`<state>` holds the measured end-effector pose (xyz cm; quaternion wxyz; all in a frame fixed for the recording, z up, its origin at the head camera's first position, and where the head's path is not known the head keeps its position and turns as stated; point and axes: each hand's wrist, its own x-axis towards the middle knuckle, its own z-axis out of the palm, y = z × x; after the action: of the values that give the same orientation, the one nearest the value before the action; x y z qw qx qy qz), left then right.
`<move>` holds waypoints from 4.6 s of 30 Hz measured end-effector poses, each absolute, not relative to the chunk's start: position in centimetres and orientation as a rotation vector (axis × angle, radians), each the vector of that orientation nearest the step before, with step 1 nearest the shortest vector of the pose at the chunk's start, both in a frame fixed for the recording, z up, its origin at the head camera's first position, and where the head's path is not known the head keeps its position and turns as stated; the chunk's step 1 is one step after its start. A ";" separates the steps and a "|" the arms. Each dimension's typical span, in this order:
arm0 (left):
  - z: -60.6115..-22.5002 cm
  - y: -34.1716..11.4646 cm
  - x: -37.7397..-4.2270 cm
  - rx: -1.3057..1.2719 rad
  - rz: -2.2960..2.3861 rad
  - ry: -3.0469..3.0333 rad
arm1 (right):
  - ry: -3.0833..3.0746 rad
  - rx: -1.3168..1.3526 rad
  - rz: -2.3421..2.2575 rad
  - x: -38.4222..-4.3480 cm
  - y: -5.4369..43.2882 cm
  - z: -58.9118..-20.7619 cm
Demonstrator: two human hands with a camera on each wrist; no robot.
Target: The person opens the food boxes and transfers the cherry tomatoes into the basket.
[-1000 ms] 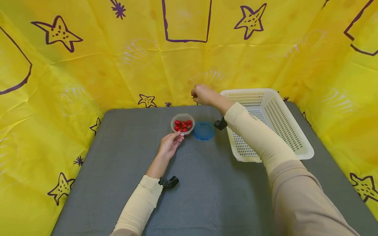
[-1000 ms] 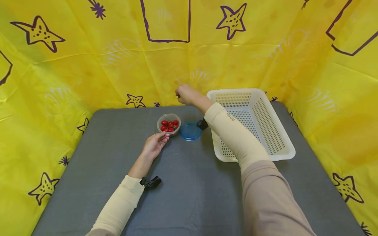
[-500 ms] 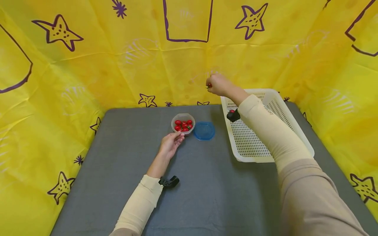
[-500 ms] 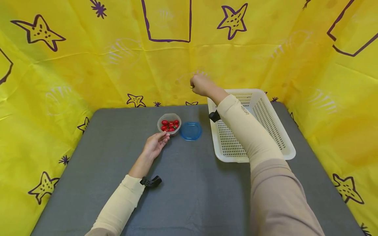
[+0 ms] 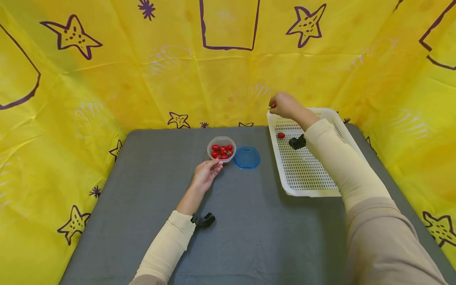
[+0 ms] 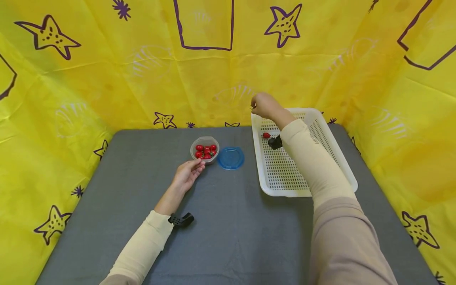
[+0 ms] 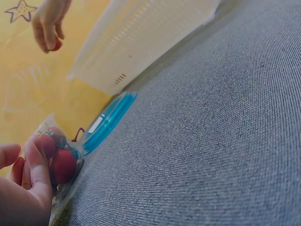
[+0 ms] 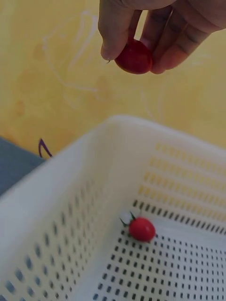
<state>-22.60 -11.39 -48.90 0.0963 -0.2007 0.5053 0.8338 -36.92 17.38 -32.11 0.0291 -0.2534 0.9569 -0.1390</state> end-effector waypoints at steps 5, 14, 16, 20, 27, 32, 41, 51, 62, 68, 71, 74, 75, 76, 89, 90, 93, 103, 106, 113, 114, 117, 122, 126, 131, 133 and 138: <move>-48.9 -11.4 -22.6 -0.597 2.475 1.485 | 2.942 -0.699 -0.452 -36.8 18.9 -33.0; -48.9 -11.3 -22.7 -0.595 2.506 1.465 | 2.965 -0.653 -0.479 -36.8 21.1 -35.9; -48.9 -11.3 -22.6 -0.590 2.513 1.458 | 2.958 -0.622 -0.495 -36.7 21.5 -36.5; -48.9 -11.2 -22.5 -0.587 2.523 1.452 | 2.952 -0.563 -0.510 -36.6 22.2 -37.6; -48.9 -11.2 -22.6 -0.590 2.533 1.442 | 2.961 -0.509 -0.495 -36.7 23.2 -39.5; -49.0 -11.1 -22.6 -0.577 2.541 1.451 | 2.968 -0.477 -0.460 -36.9 24.1 -41.1; -48.9 -11.1 -22.6 -0.585 2.521 1.461 | 2.879 -0.410 -0.435 -36.7 24.8 -43.1; -48.9 -11.2 -22.5 -0.585 2.528 1.452 | 2.866 -0.383 -0.431 -36.8 24.6 -44.1; -49.0 -11.2 -22.5 -0.581 2.533 1.447 | 2.848 -0.363 -0.442 -36.6 24.5 -44.5; -49.0 -11.2 -22.5 -0.558 2.558 1.424 | 2.846 -0.353 -0.404 -36.6 24.5 -44.3; -49.1 -11.2 -22.5 -0.545 2.563 1.422 | 2.854 -0.351 -0.391 -36.7 24.7 -44.4; -49.1 -11.1 -22.5 -0.553 2.561 1.429 | 2.860 -0.343 -0.388 -36.8 24.8 -44.3; -49.1 -11.1 -22.5 -0.557 2.560 1.432 | 2.862 -0.338 -0.388 -36.7 24.8 -44.2; -49.1 -11.1 -22.6 -0.562 2.560 1.431 | 2.861 -0.334 -0.388 -36.7 24.8 -44.1; -49.2 -11.3 -22.9 -0.562 2.552 1.437 | 2.903 -0.365 -0.381 -36.5 24.7 -41.9; -49.1 -11.3 -22.9 -0.564 2.553 1.433 | 2.908 -0.377 -0.369 -36.6 24.7 -41.7; -49.1 -11.2 -22.9 -0.569 2.552 1.426 | 2.917 -0.409 -0.327 -36.7 24.6 -41.0; -49.0 -11.2 -22.8 -0.584 2.552 1.411 | 2.934 -0.565 -0.302 -36.5 21.8 -37.2; -49.0 -11.2 -22.8 -0.585 2.551 1.419 | 2.924 -0.618 -0.296 -36.4 20.5 -36.8; -49.0 -11.1 -22.7 -0.589 2.550 1.409 | 2.915 -0.705 -0.319 -36.2 17.9 -36.4; -49.0 -11.1 -22.7 -0.585 2.551 1.410 | 2.915 -0.713 -0.335 -36.2 17.5 -36.5; -49.1 -11.0 -22.6 -0.585 2.556 1.404 | 2.913 -0.758 -0.352 -36.2 16.5 -36.6; -49.1 -11.0 -22.6 -0.584 2.559 1.400 | 2.904 -0.819 -0.392 -35.9 14.7 -36.4; -49.1 -11.0 -22.6 -0.580 2.556 1.408 | 2.889 -0.851 -0.427 -35.8 13.1 -36.1; -49.1 -11.1 -22.7 -0.577 2.558 1.428 | 2.855 -0.909 -0.428 -36.2 11.0 -36.3; -49.1 -11.1 -22.7 -0.569 2.559 1.431 | 2.869 -0.973 -0.435 -36.6 10.2 -36.8; -49.1 -11.1 -22.8 -0.554 2.554 1.429 | 2.849 -1.023 -0.397 -36.4 8.2 -37.4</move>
<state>-22.78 -11.15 -49.10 0.0814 -0.1853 0.4783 0.8546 -36.44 8.21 -37.41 0.0442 -0.3349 0.9322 -0.1299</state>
